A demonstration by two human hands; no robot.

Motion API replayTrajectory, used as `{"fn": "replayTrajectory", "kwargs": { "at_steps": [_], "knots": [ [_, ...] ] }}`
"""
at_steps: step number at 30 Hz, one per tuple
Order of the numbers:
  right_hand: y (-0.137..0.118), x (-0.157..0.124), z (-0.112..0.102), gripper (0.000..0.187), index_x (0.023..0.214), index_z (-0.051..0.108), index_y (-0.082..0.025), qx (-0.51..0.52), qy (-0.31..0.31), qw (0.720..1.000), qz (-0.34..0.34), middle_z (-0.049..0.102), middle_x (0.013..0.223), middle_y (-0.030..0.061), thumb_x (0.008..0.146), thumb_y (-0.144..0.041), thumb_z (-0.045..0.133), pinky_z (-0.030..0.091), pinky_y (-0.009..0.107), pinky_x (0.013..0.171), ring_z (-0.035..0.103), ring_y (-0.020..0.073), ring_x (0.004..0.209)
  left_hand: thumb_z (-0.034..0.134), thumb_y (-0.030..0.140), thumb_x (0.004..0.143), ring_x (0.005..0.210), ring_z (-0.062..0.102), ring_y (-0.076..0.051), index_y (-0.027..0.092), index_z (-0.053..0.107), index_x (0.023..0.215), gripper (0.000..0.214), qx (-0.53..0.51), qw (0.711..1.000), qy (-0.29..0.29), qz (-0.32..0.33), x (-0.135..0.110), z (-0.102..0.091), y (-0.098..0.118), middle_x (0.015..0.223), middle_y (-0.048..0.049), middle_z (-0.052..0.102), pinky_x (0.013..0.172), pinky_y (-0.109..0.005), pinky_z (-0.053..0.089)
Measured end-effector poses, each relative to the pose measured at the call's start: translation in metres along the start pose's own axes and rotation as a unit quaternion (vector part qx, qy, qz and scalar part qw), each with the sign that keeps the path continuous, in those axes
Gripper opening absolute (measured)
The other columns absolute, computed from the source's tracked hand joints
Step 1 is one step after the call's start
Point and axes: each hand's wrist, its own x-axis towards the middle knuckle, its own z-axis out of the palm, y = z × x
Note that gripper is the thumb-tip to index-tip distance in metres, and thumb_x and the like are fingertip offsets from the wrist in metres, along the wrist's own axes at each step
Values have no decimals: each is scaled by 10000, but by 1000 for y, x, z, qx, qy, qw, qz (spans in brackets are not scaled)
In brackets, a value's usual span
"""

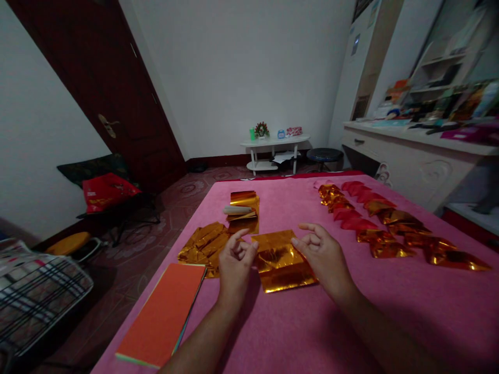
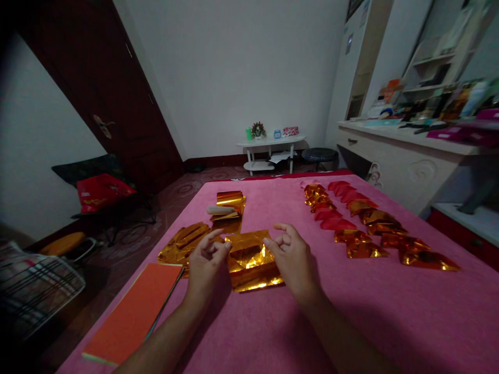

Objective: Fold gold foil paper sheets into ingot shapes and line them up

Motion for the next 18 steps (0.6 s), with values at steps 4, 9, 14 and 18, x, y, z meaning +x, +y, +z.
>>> {"fn": "replayTrajectory", "kwargs": {
  "at_steps": [4, 9, 14, 18],
  "knots": [
    [-4, -2, 2, 323, 1012, 605, -216, 56, -2, 997, 48, 655, 754, 15, 741, -382, 667, 498, 263, 577, 641, 168, 657, 712, 289, 723, 613, 574, -85, 180, 631, 1039, 344, -1, 1000, -16, -13, 0, 0, 0, 748, 12, 639, 573, -184, 437],
    [-15, -5, 3, 320, 998, 628, -208, 167, -93, 978, 84, 694, 835, 38, 734, -380, 684, 525, 294, 654, 665, 195, 747, 733, 275, 681, 622, 607, -121, 151, 699, 898, 253, 1, 994, -62, -93, 2, -1, 0, 735, -26, 684, 594, -219, 470],
    [-11, -1, 0, 293, 932, 665, -178, 212, -93, 967, 102, 702, 888, 57, 716, -372, 704, 527, 305, 736, 662, 204, 833, 732, 253, 672, 639, 612, -129, 146, 729, 889, 242, 7, 989, -101, -106, 3, -4, -7, 784, -48, 705, 595, -222, 466],
    [-7, 1, 0, 259, 928, 685, -181, 175, -75, 979, 75, 692, 917, 59, 697, -296, 711, 530, 313, 761, 653, 204, 851, 751, 274, 667, 673, 629, -145, 136, 734, 924, 292, -6, 986, -124, -110, 2, -2, -10, 789, -65, 715, 648, -252, 485]
  ]
}}
